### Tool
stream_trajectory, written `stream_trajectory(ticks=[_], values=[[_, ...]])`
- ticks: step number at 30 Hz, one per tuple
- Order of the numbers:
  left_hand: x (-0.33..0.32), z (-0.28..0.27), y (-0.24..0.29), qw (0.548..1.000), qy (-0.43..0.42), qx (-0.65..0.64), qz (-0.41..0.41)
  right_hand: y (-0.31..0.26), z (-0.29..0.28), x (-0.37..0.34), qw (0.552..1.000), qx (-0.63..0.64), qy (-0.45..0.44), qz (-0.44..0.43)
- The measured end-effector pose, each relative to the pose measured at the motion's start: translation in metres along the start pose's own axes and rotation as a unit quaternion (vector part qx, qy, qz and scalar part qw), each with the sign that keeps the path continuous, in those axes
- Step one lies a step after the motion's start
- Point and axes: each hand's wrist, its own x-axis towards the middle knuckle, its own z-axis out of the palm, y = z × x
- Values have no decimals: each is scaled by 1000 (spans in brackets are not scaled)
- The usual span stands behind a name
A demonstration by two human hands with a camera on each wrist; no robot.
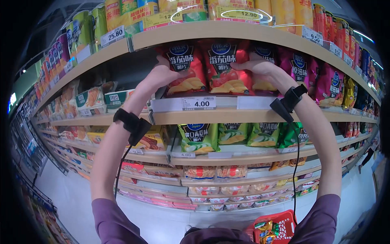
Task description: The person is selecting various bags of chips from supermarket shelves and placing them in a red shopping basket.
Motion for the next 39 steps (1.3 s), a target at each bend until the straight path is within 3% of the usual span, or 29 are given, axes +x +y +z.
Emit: stream_trajectory(ticks=[2,4,6,7,10,12,18,19,22,25,31,34,37,39], values=[[13,1,-9,999,11,27,15,1,0,2,994,-106,14,-8],[25,-8,-14,998,-50,-38,-19,-7,2,-5,970,-237,39,-18],[39,-3,-24,984,-77,-145,-67,-21,3,-21,981,-191,6,4],[41,1,-26,978,-50,-187,-75,-24,4,-25,986,-168,-10,15],[44,6,-18,945,-1,-307,-115,-10,-6,-16,992,-89,-75,-49],[47,4,-10,912,-6,-376,-166,-1,-4,-3,992,-106,-42,-59],[46,4,-1,860,-17,-488,-147,-23,30,-22,978,-198,65,-15],[50,5,-5,867,-17,-474,-152,-26,31,-24,978,-197,70,-4],[62,7,-26,883,-17,-443,-151,-11,13,-10,998,-58,-33,17],[62,3,-43,889,-25,-435,-143,3,3,-2,1000,-27,3,15],[69,-5,-47,868,-32,-447,-213,-7,14,-12,995,-89,43,16],[53,-4,-21,851,-34,-486,-197,0,17,3,991,-117,50,41],[57,-4,-28,901,-59,-394,-175,11,8,24,959,-279,53,-10],[58,-10,-30,931,-98,-301,-180,-7,18,0,892,-430,115,-78]])
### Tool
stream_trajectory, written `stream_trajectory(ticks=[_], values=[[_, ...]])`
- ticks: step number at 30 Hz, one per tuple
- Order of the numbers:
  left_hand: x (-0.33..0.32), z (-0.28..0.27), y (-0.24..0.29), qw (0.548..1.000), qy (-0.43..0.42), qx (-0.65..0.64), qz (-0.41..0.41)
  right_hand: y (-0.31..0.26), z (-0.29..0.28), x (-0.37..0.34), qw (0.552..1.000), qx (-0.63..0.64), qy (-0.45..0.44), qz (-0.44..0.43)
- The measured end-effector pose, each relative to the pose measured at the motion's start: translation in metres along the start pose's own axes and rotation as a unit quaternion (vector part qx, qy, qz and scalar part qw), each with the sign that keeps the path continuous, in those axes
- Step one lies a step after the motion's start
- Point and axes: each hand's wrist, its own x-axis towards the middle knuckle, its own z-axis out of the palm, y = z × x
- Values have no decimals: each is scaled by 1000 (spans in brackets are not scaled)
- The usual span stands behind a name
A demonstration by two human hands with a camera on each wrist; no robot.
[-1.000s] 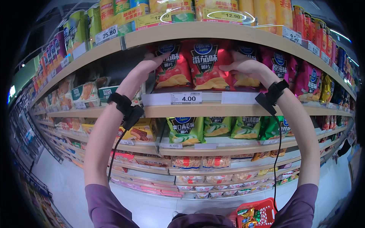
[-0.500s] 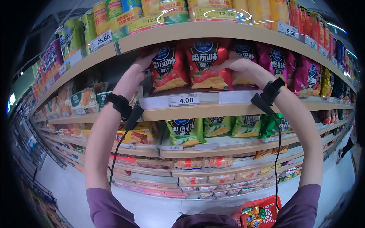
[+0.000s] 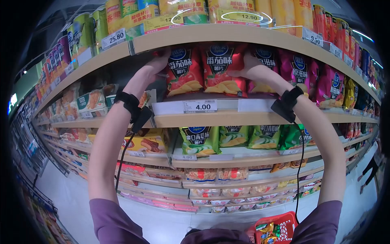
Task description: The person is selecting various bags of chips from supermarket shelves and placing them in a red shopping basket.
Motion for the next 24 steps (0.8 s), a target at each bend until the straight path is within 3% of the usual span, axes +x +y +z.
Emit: stream_trajectory(ticks=[1,3,5,7,12,15,20,24], values=[[-2,1,0,999,30,38,10,-8,-7,-8,995,-81,41,-27],[-7,5,-3,989,89,115,28,-10,-11,-10,991,-123,44,-34],[0,5,-7,996,52,63,27,-16,-16,-16,984,-172,38,-28],[16,2,-10,1000,7,-9,22,-26,-19,-29,976,-186,88,-73],[8,8,1,997,34,-61,21,-34,-14,-27,920,-274,191,-204],[8,7,2,998,49,-47,15,-27,-7,-17,931,-278,136,-194],[4,1,-1,998,15,-30,56,-23,-7,-14,919,-293,139,-223],[0,4,4,998,40,-3,45,-30,-11,-20,888,-330,138,-288]])
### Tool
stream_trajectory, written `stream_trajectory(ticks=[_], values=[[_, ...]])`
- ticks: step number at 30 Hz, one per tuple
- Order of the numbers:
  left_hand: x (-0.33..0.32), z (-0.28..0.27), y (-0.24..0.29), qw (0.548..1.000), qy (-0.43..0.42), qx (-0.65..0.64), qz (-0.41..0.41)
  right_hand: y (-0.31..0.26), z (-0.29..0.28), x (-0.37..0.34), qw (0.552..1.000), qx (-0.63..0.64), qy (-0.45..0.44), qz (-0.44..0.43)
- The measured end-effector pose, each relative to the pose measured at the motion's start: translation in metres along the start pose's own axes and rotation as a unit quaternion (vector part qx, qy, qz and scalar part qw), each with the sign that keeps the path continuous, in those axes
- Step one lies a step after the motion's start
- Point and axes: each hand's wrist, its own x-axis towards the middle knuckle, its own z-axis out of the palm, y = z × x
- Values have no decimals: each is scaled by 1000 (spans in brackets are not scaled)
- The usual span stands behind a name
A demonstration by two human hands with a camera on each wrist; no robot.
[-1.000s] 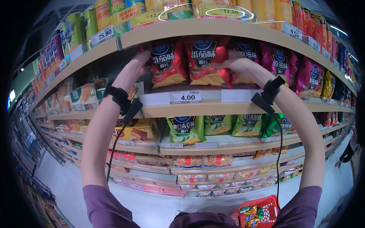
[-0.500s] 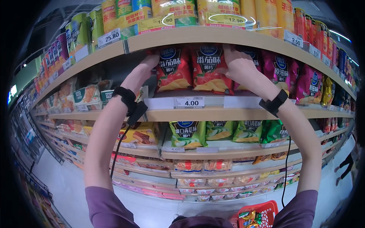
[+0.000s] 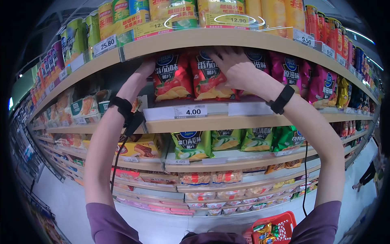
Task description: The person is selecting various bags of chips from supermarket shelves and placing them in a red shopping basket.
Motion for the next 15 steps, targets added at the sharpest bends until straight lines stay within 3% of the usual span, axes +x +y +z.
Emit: stream_trajectory(ticks=[1,2,6,9,12,15], values=[[1,1,0,1000,0,-4,-3,-2,2,0,1000,-11,-1,-22],[3,2,-1,1000,1,-8,-5,-6,4,3,998,42,-43,-5],[8,3,-3,1000,-11,-20,-13,-13,4,11,987,41,-149,44],[14,-5,-11,1000,-27,1,-13,-13,6,13,986,49,-152,57],[10,-8,-13,997,-15,74,-18,-19,-1,17,974,42,-202,91],[8,-6,-15,997,20,75,-13,-18,3,20,977,18,-196,77]])
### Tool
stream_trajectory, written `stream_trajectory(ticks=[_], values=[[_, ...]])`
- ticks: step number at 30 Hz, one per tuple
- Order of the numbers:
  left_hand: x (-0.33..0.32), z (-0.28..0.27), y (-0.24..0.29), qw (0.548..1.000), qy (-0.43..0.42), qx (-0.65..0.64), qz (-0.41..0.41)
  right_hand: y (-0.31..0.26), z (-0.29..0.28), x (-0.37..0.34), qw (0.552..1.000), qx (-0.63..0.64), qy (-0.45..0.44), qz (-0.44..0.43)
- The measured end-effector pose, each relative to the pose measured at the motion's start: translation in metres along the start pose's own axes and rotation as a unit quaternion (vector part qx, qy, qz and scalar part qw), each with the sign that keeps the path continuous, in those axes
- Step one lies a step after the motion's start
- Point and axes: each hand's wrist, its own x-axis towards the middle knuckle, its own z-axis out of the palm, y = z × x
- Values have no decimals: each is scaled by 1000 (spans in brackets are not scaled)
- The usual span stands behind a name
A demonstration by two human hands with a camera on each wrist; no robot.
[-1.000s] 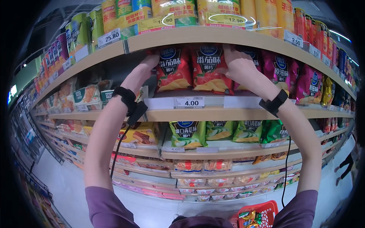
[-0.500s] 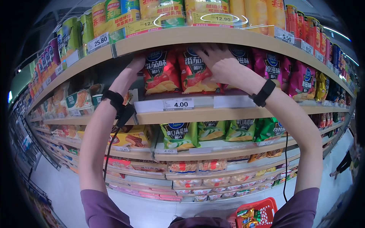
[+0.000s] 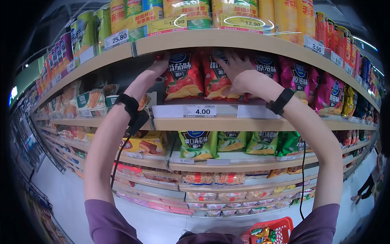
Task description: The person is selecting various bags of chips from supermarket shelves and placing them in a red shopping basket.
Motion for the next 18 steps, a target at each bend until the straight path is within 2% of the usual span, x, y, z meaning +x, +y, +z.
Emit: stream_trajectory(ticks=[3,4,7,13,18], values=[[4,6,3,996,-13,-87,8,5,3,3,993,-12,83,-82],[5,10,5,993,-15,-120,16,4,5,4,993,-12,81,-86],[9,18,9,956,-92,-271,68,0,0,3,993,-16,72,-92],[10,23,12,927,-104,-358,49,4,5,3,992,-24,59,-109],[26,22,2,928,-109,-354,48,5,9,6,990,-53,48,-119]])
